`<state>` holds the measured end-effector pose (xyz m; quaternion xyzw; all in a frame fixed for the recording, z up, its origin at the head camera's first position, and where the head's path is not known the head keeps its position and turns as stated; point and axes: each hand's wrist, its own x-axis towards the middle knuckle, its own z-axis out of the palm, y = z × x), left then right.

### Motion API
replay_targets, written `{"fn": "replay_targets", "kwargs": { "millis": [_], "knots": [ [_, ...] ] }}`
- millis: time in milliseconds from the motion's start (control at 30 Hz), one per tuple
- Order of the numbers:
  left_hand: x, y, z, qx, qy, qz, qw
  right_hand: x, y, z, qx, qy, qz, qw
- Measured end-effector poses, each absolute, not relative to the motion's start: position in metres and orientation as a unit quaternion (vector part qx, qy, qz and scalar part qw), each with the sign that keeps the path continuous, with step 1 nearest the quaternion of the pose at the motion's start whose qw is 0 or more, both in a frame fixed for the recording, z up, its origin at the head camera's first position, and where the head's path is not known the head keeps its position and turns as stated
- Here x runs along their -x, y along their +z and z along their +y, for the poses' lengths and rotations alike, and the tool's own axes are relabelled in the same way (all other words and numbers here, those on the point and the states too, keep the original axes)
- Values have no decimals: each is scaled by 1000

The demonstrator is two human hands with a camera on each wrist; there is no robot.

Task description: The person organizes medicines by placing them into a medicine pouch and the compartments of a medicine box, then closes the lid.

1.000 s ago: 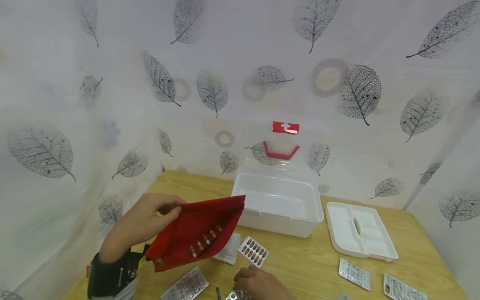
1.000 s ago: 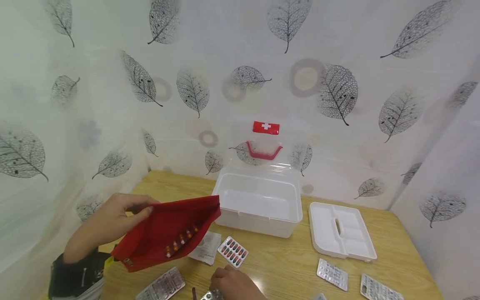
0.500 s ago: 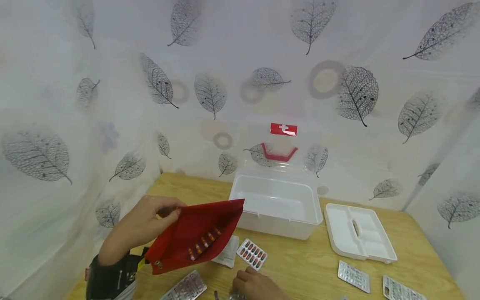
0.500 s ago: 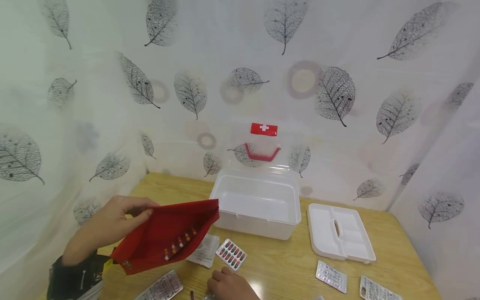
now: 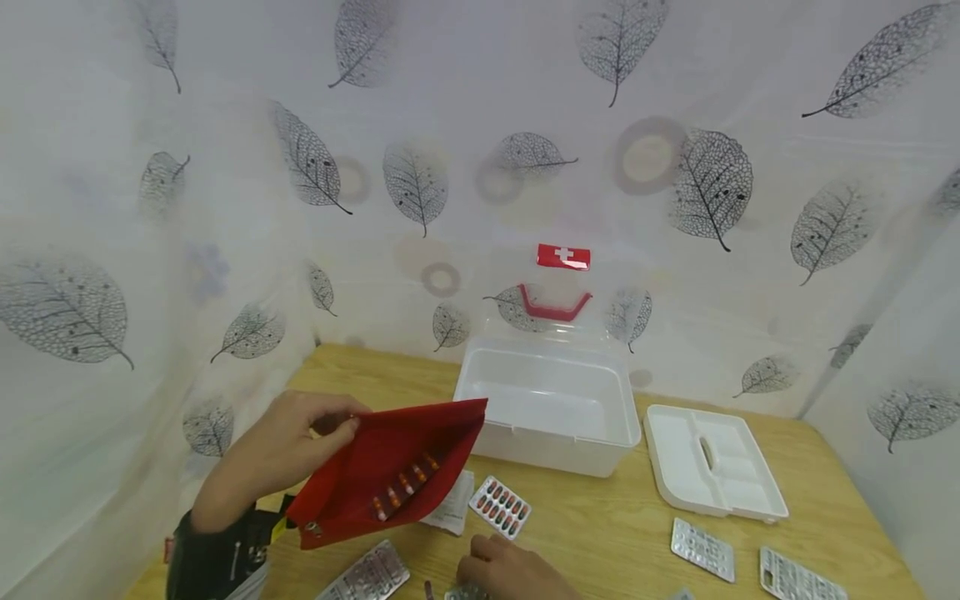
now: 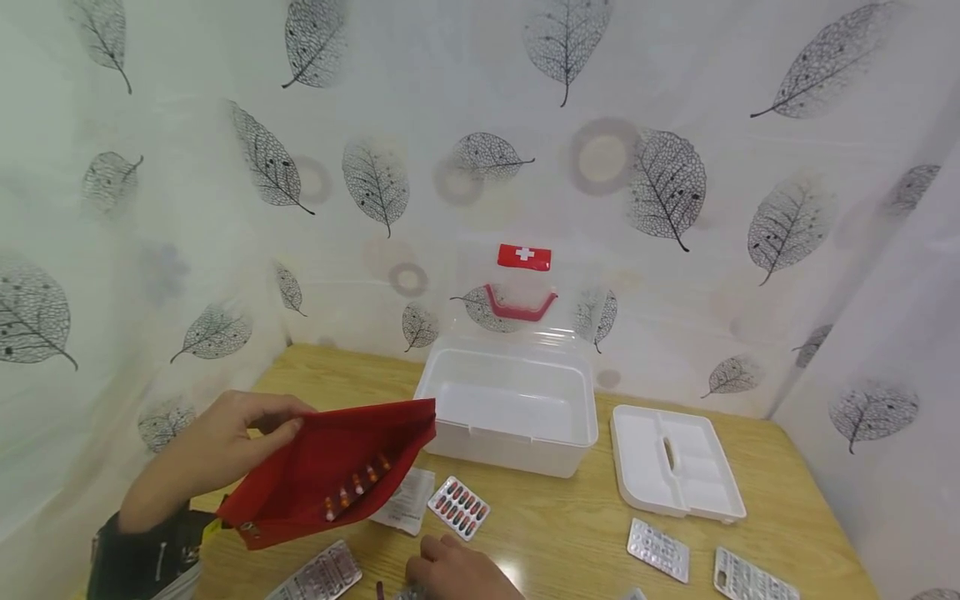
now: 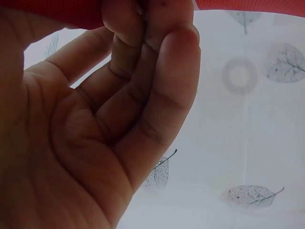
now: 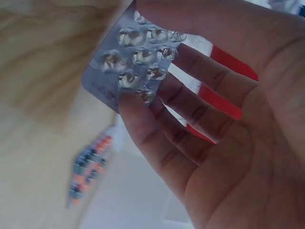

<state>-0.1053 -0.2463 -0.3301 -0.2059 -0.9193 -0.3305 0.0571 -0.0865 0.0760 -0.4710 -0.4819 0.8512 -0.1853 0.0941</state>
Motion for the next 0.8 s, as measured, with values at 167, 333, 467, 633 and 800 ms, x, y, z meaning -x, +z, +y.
{"fn": "replay_targets", "kwargs": {
  "millis": [167, 333, 467, 633, 800],
  "knots": [
    [107, -330, -245, 212, -329, -919, 53, 87, -447, 78, 499, -171, 849, 41],
    [109, -329, -244, 223, -332, -915, 58, 84, -408, 82, 466, -193, 863, 12],
    [111, -327, -243, 221, -327, -917, 61, 83, -386, 85, 435, -246, 866, -30],
    [112, -326, -237, 220, -338, -914, 54, 86, -369, 79, 424, -293, 853, -85],
    [112, -328, -233, 242, -359, -900, 44, 89, -362, 65, 431, -302, 840, -137]
  ]
}}
